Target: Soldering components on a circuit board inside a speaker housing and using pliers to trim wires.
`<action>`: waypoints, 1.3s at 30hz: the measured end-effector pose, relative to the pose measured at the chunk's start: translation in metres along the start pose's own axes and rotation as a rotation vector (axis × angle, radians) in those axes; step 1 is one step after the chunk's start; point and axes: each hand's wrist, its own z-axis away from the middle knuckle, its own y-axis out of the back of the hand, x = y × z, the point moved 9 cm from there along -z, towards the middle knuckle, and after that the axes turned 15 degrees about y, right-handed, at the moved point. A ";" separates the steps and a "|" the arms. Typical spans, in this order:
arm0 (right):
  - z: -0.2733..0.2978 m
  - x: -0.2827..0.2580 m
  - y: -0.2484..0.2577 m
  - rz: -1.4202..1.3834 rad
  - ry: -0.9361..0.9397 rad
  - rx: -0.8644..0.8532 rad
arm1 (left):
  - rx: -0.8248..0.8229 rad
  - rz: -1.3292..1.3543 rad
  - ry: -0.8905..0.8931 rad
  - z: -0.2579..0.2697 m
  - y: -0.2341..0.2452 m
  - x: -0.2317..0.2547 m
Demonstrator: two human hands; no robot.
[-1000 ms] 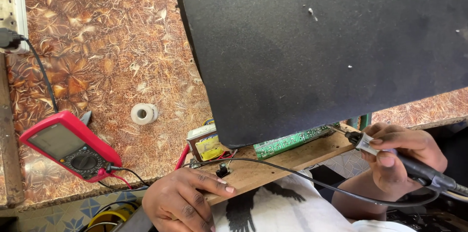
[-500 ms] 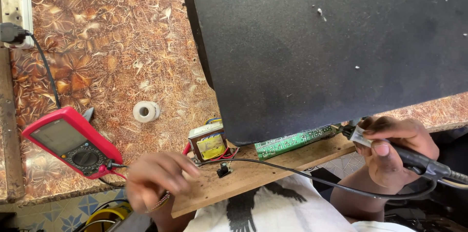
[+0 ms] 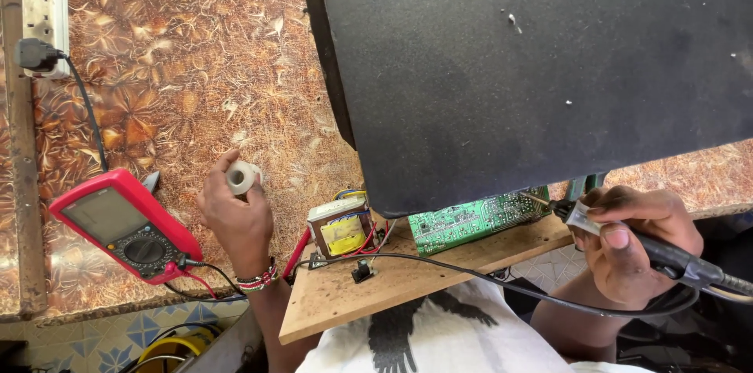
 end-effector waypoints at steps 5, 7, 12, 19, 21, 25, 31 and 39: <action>-0.004 0.003 -0.002 -0.099 0.000 -0.074 | -0.328 0.768 -0.142 0.034 0.045 0.033; -0.001 0.003 -0.004 -0.090 0.001 -0.030 | -0.477 0.887 -0.227 0.051 0.045 0.046; 0.003 0.000 -0.008 -0.051 0.005 0.007 | -0.824 0.844 -0.471 0.091 0.039 0.092; 0.007 0.002 -0.004 -0.056 0.037 0.016 | -0.967 0.684 -0.677 0.115 0.043 0.134; 0.007 0.003 -0.003 -0.050 0.042 0.005 | -0.952 0.646 -0.726 0.118 0.047 0.138; 0.013 0.011 0.004 -0.029 0.026 -0.001 | -1.060 0.771 -0.678 0.123 0.056 0.136; 0.007 0.011 -0.004 -0.064 0.027 0.010 | -1.188 0.690 -0.705 0.131 0.057 0.141; 0.012 0.011 0.003 -0.014 0.018 -0.027 | -0.917 0.589 -0.811 0.125 0.049 0.144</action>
